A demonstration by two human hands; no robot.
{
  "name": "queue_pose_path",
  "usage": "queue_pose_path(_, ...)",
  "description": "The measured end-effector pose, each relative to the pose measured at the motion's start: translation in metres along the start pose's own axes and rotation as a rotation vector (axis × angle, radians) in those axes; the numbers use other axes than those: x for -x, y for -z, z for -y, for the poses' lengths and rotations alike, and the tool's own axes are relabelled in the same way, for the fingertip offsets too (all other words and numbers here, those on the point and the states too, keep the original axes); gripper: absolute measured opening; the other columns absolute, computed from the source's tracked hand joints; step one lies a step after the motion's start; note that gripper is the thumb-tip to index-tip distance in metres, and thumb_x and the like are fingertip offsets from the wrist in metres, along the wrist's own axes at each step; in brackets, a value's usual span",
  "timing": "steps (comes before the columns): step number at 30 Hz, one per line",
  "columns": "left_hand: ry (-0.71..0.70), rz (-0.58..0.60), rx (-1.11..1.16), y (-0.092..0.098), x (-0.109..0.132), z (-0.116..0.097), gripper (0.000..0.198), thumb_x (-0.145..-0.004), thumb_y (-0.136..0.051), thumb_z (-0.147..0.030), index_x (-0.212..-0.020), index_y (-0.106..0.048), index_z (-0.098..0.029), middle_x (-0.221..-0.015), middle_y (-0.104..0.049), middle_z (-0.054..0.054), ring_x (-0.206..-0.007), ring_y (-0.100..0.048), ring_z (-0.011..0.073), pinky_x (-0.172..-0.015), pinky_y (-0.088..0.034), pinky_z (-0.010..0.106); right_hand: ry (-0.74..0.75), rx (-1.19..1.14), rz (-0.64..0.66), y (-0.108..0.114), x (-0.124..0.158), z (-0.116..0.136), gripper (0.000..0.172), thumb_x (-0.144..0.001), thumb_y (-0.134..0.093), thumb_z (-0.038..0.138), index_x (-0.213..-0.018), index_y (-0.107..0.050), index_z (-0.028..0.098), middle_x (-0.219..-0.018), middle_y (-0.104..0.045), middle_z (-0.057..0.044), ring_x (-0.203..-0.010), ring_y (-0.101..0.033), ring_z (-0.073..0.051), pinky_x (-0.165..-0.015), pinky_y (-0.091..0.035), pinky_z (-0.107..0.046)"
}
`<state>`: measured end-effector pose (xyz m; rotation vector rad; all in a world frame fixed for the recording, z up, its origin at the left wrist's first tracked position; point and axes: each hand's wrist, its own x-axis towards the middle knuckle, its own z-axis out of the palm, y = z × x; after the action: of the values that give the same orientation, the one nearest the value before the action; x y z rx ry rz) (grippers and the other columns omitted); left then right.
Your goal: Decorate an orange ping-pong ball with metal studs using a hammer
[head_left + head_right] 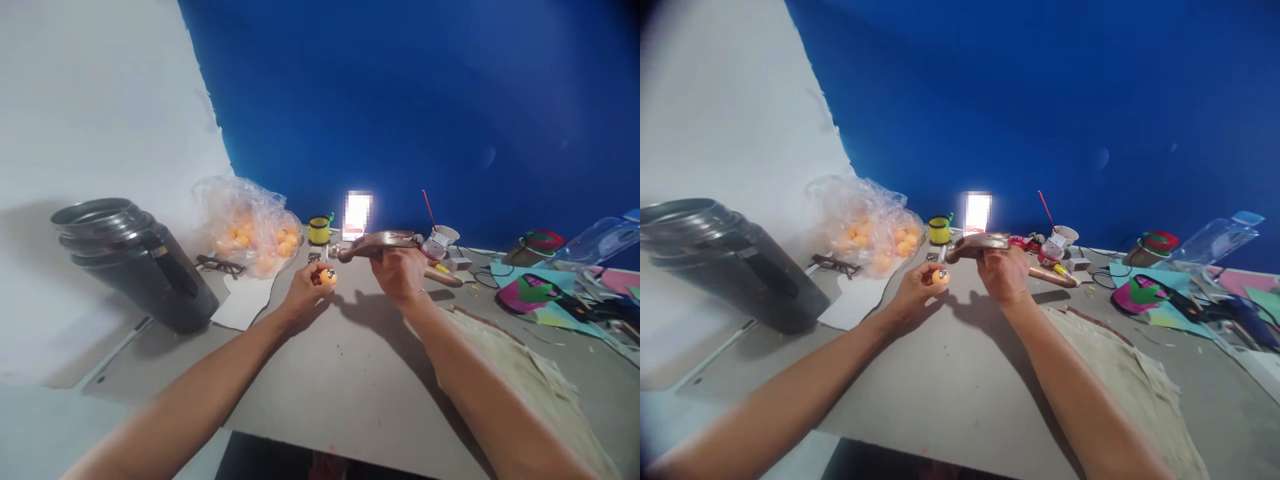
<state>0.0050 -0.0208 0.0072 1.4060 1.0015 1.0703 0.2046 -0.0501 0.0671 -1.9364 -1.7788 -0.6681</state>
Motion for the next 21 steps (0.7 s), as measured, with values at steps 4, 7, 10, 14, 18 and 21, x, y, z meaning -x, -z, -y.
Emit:
queue_pose_path(4,0.003,0.079,0.068,0.0007,0.0004,0.0002,0.045,-0.065,-0.077,-0.018,-0.110,-0.071,-0.017,-0.089,-0.069,0.002,-0.076,-0.062,0.0140,-0.072,-0.050,0.028,0.028,-0.006,0.095,-0.0009,0.0011,0.0017,0.024,-0.090,-0.059,0.027,-0.090,-0.081,0.016,-0.084,-0.078,-0.013,-0.080,-0.070,-0.025,-0.069,-0.041,-0.031)
queue_pose_path(7,-0.010,0.152,0.150,0.0021,-0.0008,0.0031,0.048,-0.068,-0.077,-0.019,-0.116,-0.069,-0.018,-0.102,-0.070,0.005,-0.085,-0.064,0.0154,-0.077,-0.052,0.030,0.084,-0.021,0.143,-0.0012,0.0020,0.0037,0.024,-0.091,-0.059,0.026,-0.094,-0.081,0.018,-0.085,-0.078,-0.012,-0.080,-0.070,-0.023,-0.067,-0.041,-0.029)
queue_pose_path(10,-0.034,0.171,0.156,0.0030,-0.0012,0.0035,0.047,-0.070,-0.077,-0.019,-0.116,-0.069,-0.019,-0.104,-0.069,0.005,-0.089,-0.063,0.0153,-0.078,-0.050,0.028,-0.010,0.014,0.062,0.0015,0.0009,0.0033,0.027,-0.091,-0.058,0.029,-0.095,-0.081,0.015,-0.084,-0.078,-0.015,-0.081,-0.071,-0.025,-0.070,-0.043,-0.030)
queue_pose_path(14,-0.039,0.172,0.108,0.0013,0.0008,-0.0014,0.039,-0.070,-0.077,-0.021,-0.108,-0.072,-0.018,-0.095,-0.069,0.004,-0.081,-0.061,0.0143,-0.072,-0.048,0.027,0.037,-0.006,0.179,0.0038,0.0005,0.0067,0.027,-0.093,-0.056,0.027,-0.098,-0.081,0.017,-0.089,-0.079,-0.014,-0.084,-0.072,-0.025,-0.069,-0.044,-0.030)
queue_pose_path(18,-0.037,0.098,0.022,-0.0006,0.0009,-0.0045,0.032,-0.071,-0.077,-0.024,-0.102,-0.075,-0.017,-0.087,-0.069,0.003,-0.065,-0.055,0.0112,-0.064,-0.048,0.027,0.052,-0.004,0.237,0.0041,0.0005,0.0081,0.028,-0.094,-0.054,0.025,-0.101,-0.081,0.019,-0.093,-0.079,-0.014,-0.087,-0.073,-0.024,-0.070,-0.044,-0.029)
queue_pose_path(21,-0.025,0.057,-0.011,-0.0007,-0.0007,-0.0033,0.035,-0.068,-0.077,-0.025,-0.102,-0.074,-0.018,-0.089,-0.072,0.002,-0.060,-0.053,0.0096,-0.060,-0.047,0.026,-0.028,0.035,0.159,0.0029,0.0009,0.0065,0.030,-0.095,-0.055,0.029,-0.101,-0.081,0.015,-0.092,-0.079,-0.017,-0.087,-0.073,-0.026,-0.072,-0.045,-0.030)
